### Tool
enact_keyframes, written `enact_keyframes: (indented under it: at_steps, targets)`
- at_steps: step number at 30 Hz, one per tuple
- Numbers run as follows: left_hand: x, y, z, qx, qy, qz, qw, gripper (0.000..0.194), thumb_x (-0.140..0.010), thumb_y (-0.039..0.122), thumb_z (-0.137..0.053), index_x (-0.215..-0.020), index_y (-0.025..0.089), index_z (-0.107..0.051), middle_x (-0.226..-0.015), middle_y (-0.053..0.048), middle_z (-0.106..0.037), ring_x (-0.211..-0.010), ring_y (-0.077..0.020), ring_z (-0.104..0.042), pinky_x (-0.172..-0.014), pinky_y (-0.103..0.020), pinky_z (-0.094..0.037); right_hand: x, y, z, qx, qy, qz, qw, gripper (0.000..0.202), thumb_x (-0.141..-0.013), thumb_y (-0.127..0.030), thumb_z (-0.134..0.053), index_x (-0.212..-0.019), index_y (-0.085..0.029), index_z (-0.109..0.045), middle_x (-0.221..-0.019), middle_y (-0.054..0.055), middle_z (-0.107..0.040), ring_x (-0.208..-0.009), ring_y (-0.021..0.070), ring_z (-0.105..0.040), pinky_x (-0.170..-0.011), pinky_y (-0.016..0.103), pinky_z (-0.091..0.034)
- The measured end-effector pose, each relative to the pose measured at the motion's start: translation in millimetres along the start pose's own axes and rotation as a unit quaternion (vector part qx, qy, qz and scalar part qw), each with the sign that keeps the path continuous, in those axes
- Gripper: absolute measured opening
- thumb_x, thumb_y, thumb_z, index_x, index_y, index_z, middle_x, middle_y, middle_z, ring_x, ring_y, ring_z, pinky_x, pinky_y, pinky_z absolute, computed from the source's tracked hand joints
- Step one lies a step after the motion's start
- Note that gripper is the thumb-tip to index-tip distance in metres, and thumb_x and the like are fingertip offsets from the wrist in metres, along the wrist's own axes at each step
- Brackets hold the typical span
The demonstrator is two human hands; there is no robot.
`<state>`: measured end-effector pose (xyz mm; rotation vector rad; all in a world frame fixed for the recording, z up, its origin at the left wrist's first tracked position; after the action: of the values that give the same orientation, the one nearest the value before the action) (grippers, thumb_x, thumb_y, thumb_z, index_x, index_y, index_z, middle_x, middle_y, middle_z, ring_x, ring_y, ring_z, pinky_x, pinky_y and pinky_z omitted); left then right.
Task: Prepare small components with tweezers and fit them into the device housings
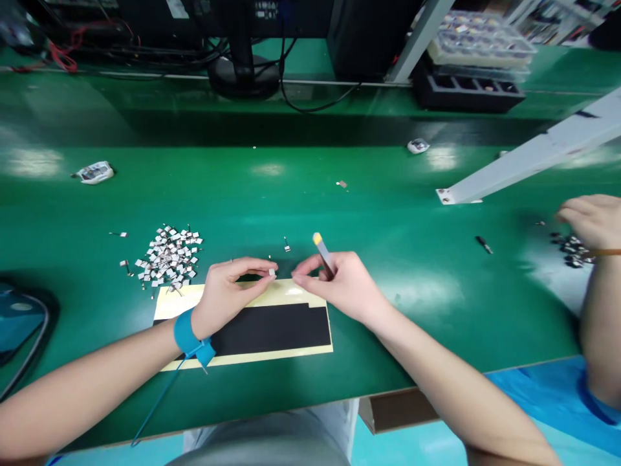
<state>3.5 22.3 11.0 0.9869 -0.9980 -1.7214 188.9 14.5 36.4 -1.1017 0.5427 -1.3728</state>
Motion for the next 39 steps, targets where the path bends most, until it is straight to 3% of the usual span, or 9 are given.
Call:
enact_keyframes:
  at_steps: [5, 9, 16, 26, 31, 39]
  targets:
    - [2, 2, -0.9, -0.011, 0.012, -0.022, 1.000, 0.016, -0.069, 0.013, -0.061, -0.084, 0.019, -0.065, -0.079, 0.000, -0.069, -0.069, -0.0119, -0.065, -0.068, -0.020, -0.053, -12, -5, -20, -0.149, -0.020, 0.007, 0.989, 0.019, -0.066, -0.034, -0.065, -0.071, -0.016, -0.062, -0.080, 0.003, -0.061, -0.040, 0.0036, -0.034, -0.034, 0.020, -0.018]
    - [3, 3, 0.4, -0.019, 0.028, -0.021, 0.999, 0.016, -0.070, 0.015, -0.061, -0.084, 0.021, -0.065, -0.081, 0.001, -0.069, -0.071, -0.0127, -0.065, -0.070, -0.022, -0.054, -11, -2, -24, -0.171, -0.022, 0.030, 0.985, 0.017, -0.066, -0.031, -0.067, -0.067, -0.016, -0.061, -0.080, 0.003, -0.061, -0.052, 0.0077, -0.046, -0.040, 0.021, -0.026]
    - [3, 4, 1.1, -0.026, 0.011, -0.043, 0.999, 0.016, -0.070, 0.016, -0.062, -0.084, 0.023, -0.065, -0.080, 0.002, -0.069, -0.071, -0.0121, -0.065, -0.069, -0.021, -0.054, -9, 4, -29, -0.207, -0.039, -0.001, 0.978, 0.017, -0.068, -0.033, -0.065, -0.069, -0.017, -0.060, -0.079, 0.003, -0.060, -0.071, 0.0150, -0.055, -0.051, 0.022, -0.038]
    - [3, 8, 1.9, -0.078, 0.005, -0.076, 0.994, 0.014, -0.071, 0.016, -0.061, -0.083, 0.023, -0.064, -0.077, 0.002, -0.069, -0.069, -0.0119, -0.065, -0.065, -0.020, -0.054, -8, 6, -32, -0.222, -0.032, -0.003, 0.974, 0.012, -0.067, -0.027, -0.065, -0.068, -0.016, -0.060, -0.072, 0.001, -0.059, -0.059, 0.0100, -0.050, -0.045, 0.021, -0.030]
    - [3, 7, 2.3, -0.078, 0.011, -0.091, 0.993, 0.011, -0.070, 0.014, -0.062, -0.080, 0.020, -0.064, -0.077, 0.001, -0.069, -0.071, -0.0107, -0.065, -0.067, -0.017, -0.053, -7, 0, -33, -0.260, -0.022, 0.013, 0.965, 0.008, -0.069, -0.022, -0.064, -0.066, -0.016, -0.059, -0.073, 0.000, -0.061, -0.066, 0.0093, -0.053, -0.052, 0.019, -0.036]
    - [2, 6, 2.0, -0.076, 0.019, -0.108, 0.991, 0.013, -0.069, 0.012, -0.063, -0.082, 0.016, -0.063, -0.077, 0.000, -0.069, -0.068, -0.0086, -0.064, -0.067, -0.016, -0.053, -6, -1, -34, -0.269, -0.016, -0.001, 0.963, 0.008, -0.070, -0.021, -0.063, -0.066, -0.016, -0.059, -0.075, 0.000, -0.061, -0.061, 0.0068, -0.052, -0.044, 0.017, -0.033]
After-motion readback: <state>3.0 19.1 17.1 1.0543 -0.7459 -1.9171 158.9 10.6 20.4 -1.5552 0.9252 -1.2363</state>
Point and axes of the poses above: each hand's wrist, its own x-axis away from the middle knuckle, its own z-axis out of the back of the hand, y = z × x, the point moved 1 cm from there along -x, towards the middle knuckle
